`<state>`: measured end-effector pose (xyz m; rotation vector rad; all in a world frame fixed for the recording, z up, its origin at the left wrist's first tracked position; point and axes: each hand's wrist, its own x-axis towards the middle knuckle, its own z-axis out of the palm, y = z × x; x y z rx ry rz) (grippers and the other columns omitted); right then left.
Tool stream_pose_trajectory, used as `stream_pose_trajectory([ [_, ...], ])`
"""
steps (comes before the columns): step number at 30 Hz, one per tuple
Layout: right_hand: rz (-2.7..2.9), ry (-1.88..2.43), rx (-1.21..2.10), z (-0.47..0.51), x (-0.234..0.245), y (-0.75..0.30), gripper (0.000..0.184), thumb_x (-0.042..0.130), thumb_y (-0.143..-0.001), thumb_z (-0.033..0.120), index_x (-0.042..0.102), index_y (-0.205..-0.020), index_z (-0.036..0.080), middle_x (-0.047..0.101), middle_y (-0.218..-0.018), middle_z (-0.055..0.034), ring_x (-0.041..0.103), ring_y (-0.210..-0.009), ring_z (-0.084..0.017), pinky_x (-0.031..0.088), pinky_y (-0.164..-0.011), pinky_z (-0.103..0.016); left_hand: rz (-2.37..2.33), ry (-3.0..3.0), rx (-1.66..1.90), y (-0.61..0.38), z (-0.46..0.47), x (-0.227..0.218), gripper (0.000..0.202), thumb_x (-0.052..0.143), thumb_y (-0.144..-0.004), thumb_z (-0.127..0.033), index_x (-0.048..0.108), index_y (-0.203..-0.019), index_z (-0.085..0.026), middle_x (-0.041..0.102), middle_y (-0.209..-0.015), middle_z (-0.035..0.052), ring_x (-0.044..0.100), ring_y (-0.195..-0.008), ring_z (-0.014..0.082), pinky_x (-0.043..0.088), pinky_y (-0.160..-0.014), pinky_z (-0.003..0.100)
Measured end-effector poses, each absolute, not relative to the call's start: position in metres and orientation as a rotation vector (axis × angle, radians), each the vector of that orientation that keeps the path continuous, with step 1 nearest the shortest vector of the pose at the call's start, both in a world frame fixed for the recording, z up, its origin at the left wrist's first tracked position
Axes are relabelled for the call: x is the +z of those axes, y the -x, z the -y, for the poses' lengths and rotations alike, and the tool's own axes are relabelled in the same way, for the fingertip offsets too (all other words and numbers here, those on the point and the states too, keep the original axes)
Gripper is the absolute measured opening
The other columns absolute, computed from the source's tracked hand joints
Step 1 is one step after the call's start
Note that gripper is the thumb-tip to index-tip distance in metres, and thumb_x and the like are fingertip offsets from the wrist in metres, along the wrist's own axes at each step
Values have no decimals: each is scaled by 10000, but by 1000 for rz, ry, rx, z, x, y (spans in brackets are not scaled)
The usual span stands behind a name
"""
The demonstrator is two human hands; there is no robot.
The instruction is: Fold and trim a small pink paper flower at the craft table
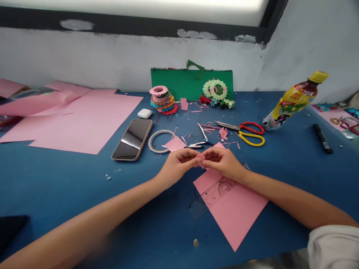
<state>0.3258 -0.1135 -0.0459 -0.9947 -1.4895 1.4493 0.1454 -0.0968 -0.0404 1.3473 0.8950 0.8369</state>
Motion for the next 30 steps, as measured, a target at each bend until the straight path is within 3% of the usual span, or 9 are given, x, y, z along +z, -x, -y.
stream_pose_trajectory([
  [5,1445,1006,1468,113,-50,-326,280,698,-721,268,563,-953,186,669,-803,-10,658,-728,-123,538,-649,-262,-947,-1349,844,-145,96,-40,201,690,-735,-326,651,-779,-133,695,-712,38,655,-670,145,541,-655,262],
  [16,1419,984,1547,109,-53,-327,205,674,-729,234,579,-905,186,649,-791,4,641,-709,-109,532,-665,-259,-944,-1272,858,-143,94,-42,216,668,-753,-345,661,-772,-130,677,-681,32,635,-612,131,535,-608,248],
  [30,1426,964,1544,110,-42,-327,179,637,-793,349,600,-815,175,633,-707,15,629,-656,-96,529,-654,-247,-882,-1265,835,-141,95,-45,167,736,-704,-271,674,-793,-144,675,-689,2,607,-590,89,499,-599,190],
])
